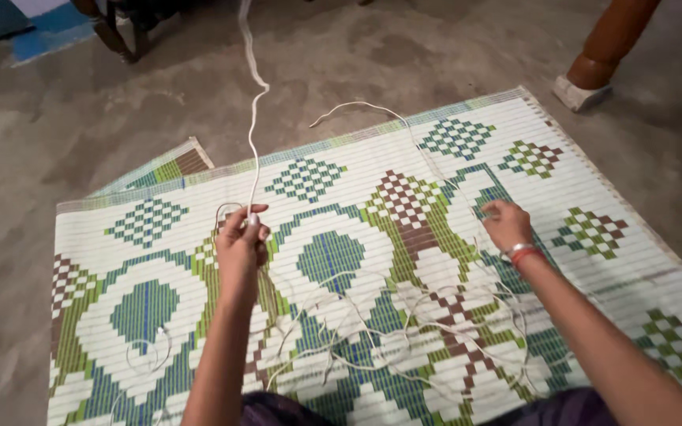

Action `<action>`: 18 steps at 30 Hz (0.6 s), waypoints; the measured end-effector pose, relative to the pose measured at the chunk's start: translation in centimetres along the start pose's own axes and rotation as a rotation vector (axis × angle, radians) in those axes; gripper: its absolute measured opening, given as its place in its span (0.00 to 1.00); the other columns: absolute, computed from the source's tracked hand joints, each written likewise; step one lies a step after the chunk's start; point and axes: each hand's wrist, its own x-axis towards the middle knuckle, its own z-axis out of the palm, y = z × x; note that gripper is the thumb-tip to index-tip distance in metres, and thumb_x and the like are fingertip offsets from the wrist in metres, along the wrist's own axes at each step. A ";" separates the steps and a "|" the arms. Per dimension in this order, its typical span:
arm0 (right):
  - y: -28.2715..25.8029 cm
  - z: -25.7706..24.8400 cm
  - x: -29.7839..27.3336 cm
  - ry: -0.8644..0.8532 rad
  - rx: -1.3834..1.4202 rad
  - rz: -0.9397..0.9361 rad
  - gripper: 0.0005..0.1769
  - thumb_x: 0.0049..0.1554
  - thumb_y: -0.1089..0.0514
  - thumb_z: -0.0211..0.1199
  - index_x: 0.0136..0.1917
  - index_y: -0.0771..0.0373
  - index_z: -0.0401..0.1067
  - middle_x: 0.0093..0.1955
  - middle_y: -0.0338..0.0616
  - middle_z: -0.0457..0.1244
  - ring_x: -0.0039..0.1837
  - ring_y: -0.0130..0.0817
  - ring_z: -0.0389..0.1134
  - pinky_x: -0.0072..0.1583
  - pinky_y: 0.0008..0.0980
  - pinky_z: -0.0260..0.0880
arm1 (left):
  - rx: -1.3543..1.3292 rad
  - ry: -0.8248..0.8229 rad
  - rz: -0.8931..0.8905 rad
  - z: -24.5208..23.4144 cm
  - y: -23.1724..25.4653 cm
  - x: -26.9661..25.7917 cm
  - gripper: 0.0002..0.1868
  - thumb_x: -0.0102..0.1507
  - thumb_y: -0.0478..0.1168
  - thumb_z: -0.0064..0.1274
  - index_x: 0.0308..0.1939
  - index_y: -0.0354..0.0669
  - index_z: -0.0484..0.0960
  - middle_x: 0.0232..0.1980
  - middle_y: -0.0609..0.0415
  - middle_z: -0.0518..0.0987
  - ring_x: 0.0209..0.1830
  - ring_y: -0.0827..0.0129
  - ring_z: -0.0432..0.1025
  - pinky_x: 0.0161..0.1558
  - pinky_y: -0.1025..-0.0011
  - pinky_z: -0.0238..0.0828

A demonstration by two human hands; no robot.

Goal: The person untangles and bundles white cords by hand while sitting on a floor mat. They then lift the bundle and place it onto a window ledge.

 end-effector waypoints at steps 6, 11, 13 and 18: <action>8.3 8.4 6.7 -0.447 -0.140 0.232 0.17 0.49 0.52 0.71 0.53 0.51 0.82 0.55 0.43 0.72 0.56 0.42 0.74 0.61 0.42 0.71 | -0.288 -0.081 -0.145 2.6 -2.4 4.1 0.19 0.67 0.27 0.42 0.61 0.41 0.75 0.27 0.62 0.69 0.16 0.83 0.49 0.19 0.80 0.45; 9.5 10.9 9.2 -0.545 -0.647 0.151 0.21 0.53 0.38 0.67 0.52 0.52 0.84 0.59 0.45 0.72 0.60 0.47 0.72 0.63 0.44 0.72 | -0.411 -0.149 -0.188 2.9 -3.9 5.5 0.20 0.67 0.29 0.43 0.63 0.42 0.73 0.26 0.62 0.69 0.15 0.83 0.50 0.19 0.81 0.46; 9.7 10.2 10.1 -0.534 -0.689 0.155 0.20 0.54 0.40 0.65 0.53 0.49 0.83 0.59 0.43 0.71 0.60 0.46 0.73 0.62 0.44 0.73 | -0.395 -0.139 -0.206 3.1 -4.2 5.6 0.20 0.67 0.30 0.43 0.63 0.42 0.73 0.26 0.62 0.68 0.16 0.83 0.51 0.19 0.81 0.47; 5.8 7.6 11.4 -0.203 0.299 0.443 0.13 0.50 0.69 0.73 0.49 0.76 0.77 0.52 0.58 0.73 0.53 0.45 0.74 0.54 0.42 0.77 | -0.393 -0.145 -0.227 3.1 -4.5 4.3 0.17 0.68 0.31 0.42 0.62 0.40 0.73 0.26 0.62 0.67 0.17 0.82 0.52 0.20 0.80 0.48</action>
